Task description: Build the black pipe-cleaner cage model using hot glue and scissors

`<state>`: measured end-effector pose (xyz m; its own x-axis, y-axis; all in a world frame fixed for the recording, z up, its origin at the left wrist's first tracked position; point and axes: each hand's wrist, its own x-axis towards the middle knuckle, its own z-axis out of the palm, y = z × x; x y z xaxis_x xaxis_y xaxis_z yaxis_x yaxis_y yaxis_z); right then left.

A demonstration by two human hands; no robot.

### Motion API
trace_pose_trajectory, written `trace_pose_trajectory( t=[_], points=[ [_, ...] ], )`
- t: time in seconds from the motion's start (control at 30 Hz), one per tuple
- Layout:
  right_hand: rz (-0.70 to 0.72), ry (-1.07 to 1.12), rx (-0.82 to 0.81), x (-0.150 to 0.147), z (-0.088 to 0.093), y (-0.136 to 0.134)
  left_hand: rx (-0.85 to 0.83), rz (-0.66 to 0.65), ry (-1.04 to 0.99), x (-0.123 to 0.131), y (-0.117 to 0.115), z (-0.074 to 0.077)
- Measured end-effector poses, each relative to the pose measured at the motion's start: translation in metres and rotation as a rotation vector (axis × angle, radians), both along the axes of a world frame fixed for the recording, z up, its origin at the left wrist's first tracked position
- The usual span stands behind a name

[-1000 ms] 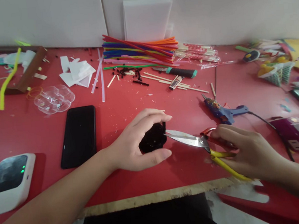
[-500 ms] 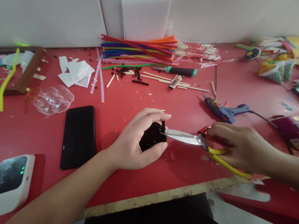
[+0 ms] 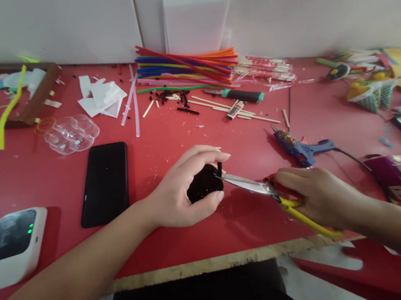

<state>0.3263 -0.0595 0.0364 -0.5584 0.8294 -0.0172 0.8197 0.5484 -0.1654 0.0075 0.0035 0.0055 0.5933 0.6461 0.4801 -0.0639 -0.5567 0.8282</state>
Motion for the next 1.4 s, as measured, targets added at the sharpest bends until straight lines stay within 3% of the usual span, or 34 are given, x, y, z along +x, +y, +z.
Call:
trace_pose_trajectory(
  t=[0.2, 0.37, 0.47, 0.63, 0.73, 0.83, 0.9, 1.0, 1.1, 1.2, 1.4],
  points=[
    [-0.065, -0.024, -0.172, -0.006, 0.000, 0.002, -0.027, -0.008, -0.020, 0.001, 0.000, 0.000],
    [-0.088, 0.104, -0.051, -0.005, -0.004, 0.003, 0.015, 0.008, -0.020, 0.000, 0.001, -0.001],
    [-0.178, 0.180, 0.012, -0.002, -0.007, 0.004, -0.012, 0.007, -0.029, -0.001, 0.001, -0.003],
    [-0.422, 0.025, -0.014, -0.001, -0.008, 0.009, -0.008, 0.009, -0.010, 0.000, 0.000, -0.005],
    [-0.358, -0.010, -0.065, -0.002, -0.002, 0.009, -0.014, 0.023, -0.005, 0.000, -0.001, -0.006],
    [-0.226, 0.131, 0.034, -0.017, 0.014, 0.004, -0.011, -0.001, 0.019, 0.000, -0.002, -0.006],
    [-0.246, 0.267, 0.072, -0.036, 0.027, -0.001, -0.014, -0.012, 0.047, 0.000, -0.002, -0.007],
    [-0.314, 0.521, -0.117, -0.071, 0.038, -0.005, -0.014, 0.035, 0.055, 0.000, -0.003, -0.010],
    [-0.406, 0.819, -0.306, -0.098, 0.035, -0.003, 0.096, 0.139, 0.009, 0.000, -0.003, -0.015],
    [-0.451, 1.063, -0.385, -0.112, 0.025, 0.003, 0.287, 0.246, 0.022, -0.001, -0.004, -0.019],
    [-0.345, 1.313, -0.443, -0.123, 0.012, 0.016, 0.565, 0.483, 0.005, -0.002, -0.004, -0.018]
  ],
)
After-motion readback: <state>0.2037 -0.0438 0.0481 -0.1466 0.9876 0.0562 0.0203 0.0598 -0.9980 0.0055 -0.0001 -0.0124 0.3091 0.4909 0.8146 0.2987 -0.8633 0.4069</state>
